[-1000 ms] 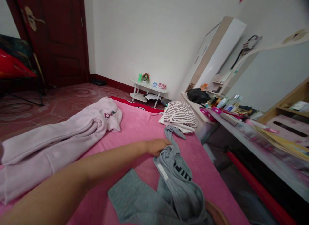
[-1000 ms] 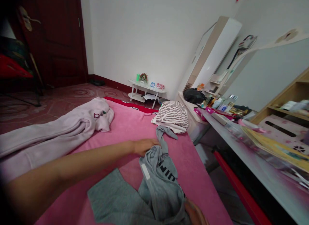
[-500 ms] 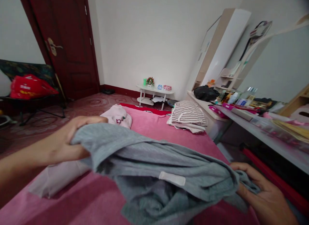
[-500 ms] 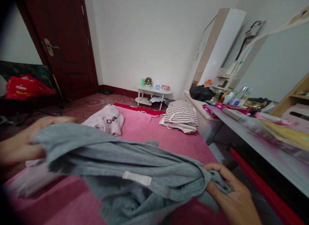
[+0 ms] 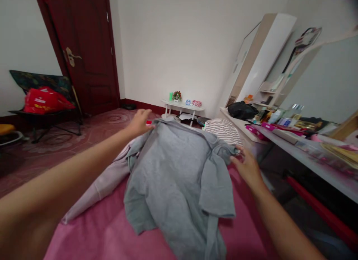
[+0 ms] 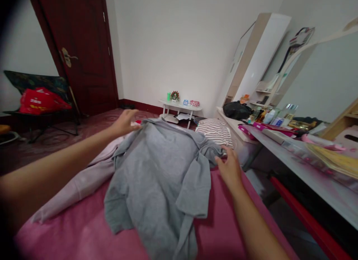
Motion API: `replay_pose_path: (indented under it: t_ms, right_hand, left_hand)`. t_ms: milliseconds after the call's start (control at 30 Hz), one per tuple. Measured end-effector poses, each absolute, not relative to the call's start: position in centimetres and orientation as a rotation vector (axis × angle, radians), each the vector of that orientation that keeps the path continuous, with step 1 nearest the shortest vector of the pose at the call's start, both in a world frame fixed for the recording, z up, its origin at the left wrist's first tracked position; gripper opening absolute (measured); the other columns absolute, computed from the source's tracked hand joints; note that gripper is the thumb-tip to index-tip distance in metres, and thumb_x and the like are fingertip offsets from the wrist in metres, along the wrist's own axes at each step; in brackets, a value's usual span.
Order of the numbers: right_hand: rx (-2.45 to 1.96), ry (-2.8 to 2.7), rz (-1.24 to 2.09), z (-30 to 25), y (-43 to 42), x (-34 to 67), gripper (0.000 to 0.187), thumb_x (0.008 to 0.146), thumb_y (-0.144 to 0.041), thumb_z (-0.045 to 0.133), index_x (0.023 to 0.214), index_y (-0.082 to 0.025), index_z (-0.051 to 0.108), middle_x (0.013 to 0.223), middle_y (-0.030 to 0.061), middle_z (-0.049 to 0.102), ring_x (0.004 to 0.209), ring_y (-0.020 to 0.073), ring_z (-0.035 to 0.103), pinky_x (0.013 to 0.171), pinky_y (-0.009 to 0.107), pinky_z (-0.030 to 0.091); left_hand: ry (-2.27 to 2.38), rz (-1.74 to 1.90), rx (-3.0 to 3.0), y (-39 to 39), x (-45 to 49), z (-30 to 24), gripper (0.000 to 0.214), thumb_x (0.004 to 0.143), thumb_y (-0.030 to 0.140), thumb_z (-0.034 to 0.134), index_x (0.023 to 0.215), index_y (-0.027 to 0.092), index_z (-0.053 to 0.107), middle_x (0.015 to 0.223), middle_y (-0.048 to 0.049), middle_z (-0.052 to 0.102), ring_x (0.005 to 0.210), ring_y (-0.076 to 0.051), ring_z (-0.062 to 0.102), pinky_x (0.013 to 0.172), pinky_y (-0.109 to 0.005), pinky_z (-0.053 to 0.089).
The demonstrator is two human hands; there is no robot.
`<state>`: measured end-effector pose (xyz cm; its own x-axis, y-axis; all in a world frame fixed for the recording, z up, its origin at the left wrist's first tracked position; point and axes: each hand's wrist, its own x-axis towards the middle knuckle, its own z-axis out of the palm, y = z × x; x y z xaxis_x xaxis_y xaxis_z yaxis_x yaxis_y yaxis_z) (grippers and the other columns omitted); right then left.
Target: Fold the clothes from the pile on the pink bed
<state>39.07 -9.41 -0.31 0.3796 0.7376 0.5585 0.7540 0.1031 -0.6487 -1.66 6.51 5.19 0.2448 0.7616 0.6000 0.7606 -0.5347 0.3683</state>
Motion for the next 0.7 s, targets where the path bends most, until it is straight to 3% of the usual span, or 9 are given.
replay_pose_path:
  t_ms: [67, 167, 267, 333, 433, 533, 633, 700]
  right_hand:
    - [-1.617, -1.559, 0.084, -3.2, -10.5, 37.3, 0.055, 0.07, -0.03, 0.055, 0.123, -0.018, 0.054, 0.125, 0.0127, 0.054, 0.101, 0.0232, 0.058, 0.087, 0.038, 0.047]
    - [-1.648, -1.843, 0.408, -6.6, -13.5, 34.0, 0.07, 0.071, -0.02, 0.051, 0.139, -0.026, 0.039, 0.133, 0.0086, 0.047, 0.082, 0.0142, 0.061, 0.074, 0.029, 0.05]
    - [-1.808, -2.076, 0.432, -7.7, -15.2, 32.5, 0.067, 0.071, -0.018, 0.055, 0.136, -0.031, 0.047, 0.123, 0.0051, 0.054, 0.083, 0.015, 0.061, 0.075, 0.027, 0.047]
    - [-1.941, -2.114, 0.366, -7.7, -15.1, 32.8, 0.052, 0.074, -0.024, 0.057, 0.126, -0.027, 0.057, 0.113, 0.0062, 0.058, 0.088, 0.0184, 0.061, 0.075, 0.028, 0.046]
    - [-2.072, -2.071, 0.291, -7.9, -14.1, 34.0, 0.031, 0.072, -0.028, 0.06, 0.102, -0.02, 0.065, 0.096, 0.0069, 0.064, 0.084, 0.0204, 0.063, 0.072, 0.028, 0.044]
    - [-2.11, -2.016, 0.426, -8.1, -13.0, 35.5, 0.005, 0.067, -0.02, 0.058, 0.072, -0.019, 0.057, 0.067, 0.0019, 0.063, 0.064, 0.0172, 0.062, 0.058, 0.025, 0.041]
    - [-2.106, -1.786, 0.756, -7.2, -11.9, 38.2, 0.004, 0.069, -0.024, 0.052, 0.066, -0.021, 0.05, 0.049, -0.0019, 0.055, 0.044, 0.0158, 0.056, 0.044, 0.024, 0.038]
    - [-2.071, -1.567, 0.577, -6.0, -11.2, 40.7, 0.013, 0.072, -0.032, 0.049, 0.072, -0.02, 0.053, 0.056, 0.0021, 0.061, 0.05, 0.0186, 0.061, 0.048, 0.027, 0.046]
  left_hand:
    - [1.38, 1.039, 2.58, 6.1, -0.7, 0.1, 0.057, 0.071, 0.026, 0.067, 0.125, 0.018, 0.05, 0.134, -0.014, 0.042, 0.128, -0.032, 0.04, 0.107, -0.049, 0.035]
    - [1.153, 0.831, 2.659, 2.1, 0.1, -6.0, 0.052, 0.075, 0.023, 0.066, 0.125, 0.021, 0.052, 0.144, -0.0143, 0.031, 0.131, -0.033, 0.038, 0.108, -0.049, 0.035]
    - [1.021, 0.797, 2.668, -3.3, -0.2, -7.8, 0.047, 0.083, 0.024, 0.062, 0.128, 0.024, 0.05, 0.147, -0.0121, 0.028, 0.134, -0.032, 0.033, 0.107, -0.049, 0.035]
    - [0.998, 0.816, 2.65, -6.6, -1.0, -7.3, 0.034, 0.088, 0.027, 0.057, 0.121, 0.023, 0.052, 0.138, -0.0118, 0.039, 0.126, -0.029, 0.042, 0.103, -0.045, 0.04]
    - [0.954, 0.73, 2.643, -10.4, -2.5, -5.9, 0.015, 0.091, 0.033, 0.052, 0.096, 0.02, 0.058, 0.099, -0.0068, 0.058, 0.094, -0.02, 0.056, 0.084, -0.034, 0.047]
    - [0.8, 0.486, 2.66, -13.0, -3.9, -5.3, 0.02, 0.088, 0.04, 0.057, 0.085, 0.021, 0.058, 0.08, -0.0023, 0.058, 0.074, -0.017, 0.055, 0.071, -0.029, 0.046]
    - [0.773, 0.376, 2.689, -14.5, -4.6, -5.5, 0.038, 0.076, 0.04, 0.069, 0.109, 0.024, 0.059, 0.107, -0.0055, 0.06, 0.095, -0.023, 0.057, 0.086, -0.035, 0.047]
    - [0.816, 0.386, 2.716, -14.9, -4.6, -6.0, 0.056, 0.072, 0.029, 0.07, 0.125, 0.027, 0.052, 0.124, -0.0067, 0.054, 0.111, -0.027, 0.051, 0.099, -0.04, 0.041]
